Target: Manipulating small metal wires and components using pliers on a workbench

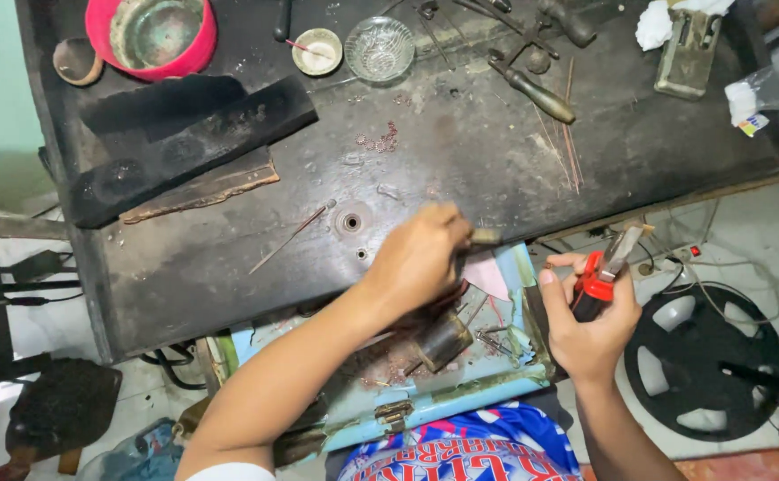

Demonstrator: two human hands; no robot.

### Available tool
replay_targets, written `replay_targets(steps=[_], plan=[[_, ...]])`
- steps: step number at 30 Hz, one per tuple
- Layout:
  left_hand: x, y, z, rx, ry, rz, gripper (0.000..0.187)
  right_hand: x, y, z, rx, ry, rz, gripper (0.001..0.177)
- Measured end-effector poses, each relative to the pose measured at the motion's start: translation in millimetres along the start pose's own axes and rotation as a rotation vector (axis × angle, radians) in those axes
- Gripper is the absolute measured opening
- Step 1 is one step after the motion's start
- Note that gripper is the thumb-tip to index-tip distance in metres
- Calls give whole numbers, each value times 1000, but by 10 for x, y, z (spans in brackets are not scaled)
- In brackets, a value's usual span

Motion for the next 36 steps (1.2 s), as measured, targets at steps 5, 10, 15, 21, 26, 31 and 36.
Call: replay_targets(steps=[5,10,15,21,26,31,36], plan=[[-655,275,-393,-67,36,194,8,47,28,14,-23,-15,3,27],[-576,300,-104,31,148,102,17,-8,-1,24,-30,-8,20,27],[-92,-92,-216,38,232,-161,22,-28,-75,148,3,18,10,28],[-377,-372,-523,-184,84,62,7,17,6,91,-38,1,1,28],[161,-259,-333,-65,19,21,10,20,-8,172,-57,18,-22,29],[569,-469,-262,-37,32,64,22,3,45,355,-60,25,-35,28],[615,-433,-398,-287,-109,331,11,10,114,294,-81,0,-52,26]])
Point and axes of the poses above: each hand's wrist, its own x-axis away from the middle knuckle, its own y-axis out of the palm, z = x × y, the point moved 1 cm from there along -x, towards the middle knuckle, and after that the axes turned 11 degrees about z, right-handed, at the moved point
